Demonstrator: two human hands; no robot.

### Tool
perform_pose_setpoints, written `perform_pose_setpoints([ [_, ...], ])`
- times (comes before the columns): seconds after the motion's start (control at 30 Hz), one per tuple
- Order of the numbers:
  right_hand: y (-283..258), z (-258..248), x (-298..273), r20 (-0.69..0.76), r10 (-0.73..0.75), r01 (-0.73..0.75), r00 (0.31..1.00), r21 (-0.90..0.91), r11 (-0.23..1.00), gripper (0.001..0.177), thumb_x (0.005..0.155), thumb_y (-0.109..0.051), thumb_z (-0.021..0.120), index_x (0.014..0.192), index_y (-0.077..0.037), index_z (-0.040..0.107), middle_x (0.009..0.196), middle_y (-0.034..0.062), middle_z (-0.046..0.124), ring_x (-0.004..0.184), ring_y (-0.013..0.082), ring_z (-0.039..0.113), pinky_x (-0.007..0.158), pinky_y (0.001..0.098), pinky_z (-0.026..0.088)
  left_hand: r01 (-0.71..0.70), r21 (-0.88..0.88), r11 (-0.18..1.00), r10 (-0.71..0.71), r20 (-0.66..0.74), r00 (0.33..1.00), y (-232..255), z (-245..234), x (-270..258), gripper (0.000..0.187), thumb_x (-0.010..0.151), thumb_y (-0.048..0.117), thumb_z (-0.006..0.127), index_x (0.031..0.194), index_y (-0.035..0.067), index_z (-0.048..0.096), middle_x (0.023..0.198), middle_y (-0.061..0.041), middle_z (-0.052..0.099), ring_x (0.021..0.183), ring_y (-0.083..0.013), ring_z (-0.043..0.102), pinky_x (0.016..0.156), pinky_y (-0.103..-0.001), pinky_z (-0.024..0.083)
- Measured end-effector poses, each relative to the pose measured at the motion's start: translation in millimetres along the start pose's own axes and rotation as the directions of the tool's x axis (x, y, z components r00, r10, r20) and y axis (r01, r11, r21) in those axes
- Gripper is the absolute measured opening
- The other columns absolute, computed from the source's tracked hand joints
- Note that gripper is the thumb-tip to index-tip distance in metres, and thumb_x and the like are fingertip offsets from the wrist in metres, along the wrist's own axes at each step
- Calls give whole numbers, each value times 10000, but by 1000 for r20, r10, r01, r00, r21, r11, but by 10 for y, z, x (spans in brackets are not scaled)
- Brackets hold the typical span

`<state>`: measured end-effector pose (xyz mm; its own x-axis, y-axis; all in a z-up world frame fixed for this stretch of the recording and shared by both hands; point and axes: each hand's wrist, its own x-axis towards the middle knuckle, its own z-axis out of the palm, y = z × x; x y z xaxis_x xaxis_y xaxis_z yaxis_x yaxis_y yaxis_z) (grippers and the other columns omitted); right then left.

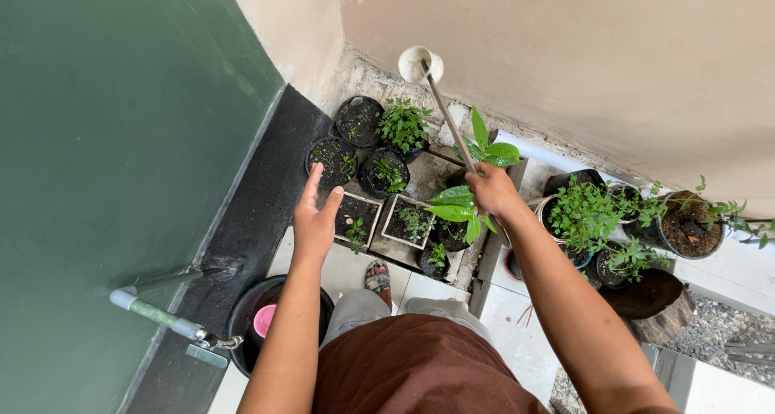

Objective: The person waters several potted plants on a tiled balcony using a long-handled ladle. They scoop water from a black bucket and pour it onto the soil of each plant, moving systematically from one pot to the next.

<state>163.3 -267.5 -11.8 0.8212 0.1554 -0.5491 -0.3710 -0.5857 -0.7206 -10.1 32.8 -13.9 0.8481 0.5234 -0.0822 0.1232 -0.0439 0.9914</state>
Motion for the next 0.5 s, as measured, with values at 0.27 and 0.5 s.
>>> perform_pose_setpoints([
  [0.27, -524, 177, 106, -14, -51, 49, 999, -142, 989, 338, 999, -216, 588, 1267, -13, 624, 621, 65, 550, 435, 170, 506, 390, 344, 417, -4, -26, 1000, 3, -34, 999, -65, -63, -101, 620, 961, 184, 669, 1514, -1, 459, 1620, -182, 425, 1522, -256, 379, 1223, -363, 275],
  [0.5, -682, 293, 207, 31, -100, 101, 994, -36, 994, 294, 988, -199, 605, 1192, 10, 635, 618, 45, 500, 435, 168, 464, 374, 347, 392, -10, -20, 1000, 9, -85, 996, -119, -178, -216, 609, 967, 186, 669, 1512, 3, 467, 1620, -179, 430, 1519, -259, 382, 1226, -354, 268],
])
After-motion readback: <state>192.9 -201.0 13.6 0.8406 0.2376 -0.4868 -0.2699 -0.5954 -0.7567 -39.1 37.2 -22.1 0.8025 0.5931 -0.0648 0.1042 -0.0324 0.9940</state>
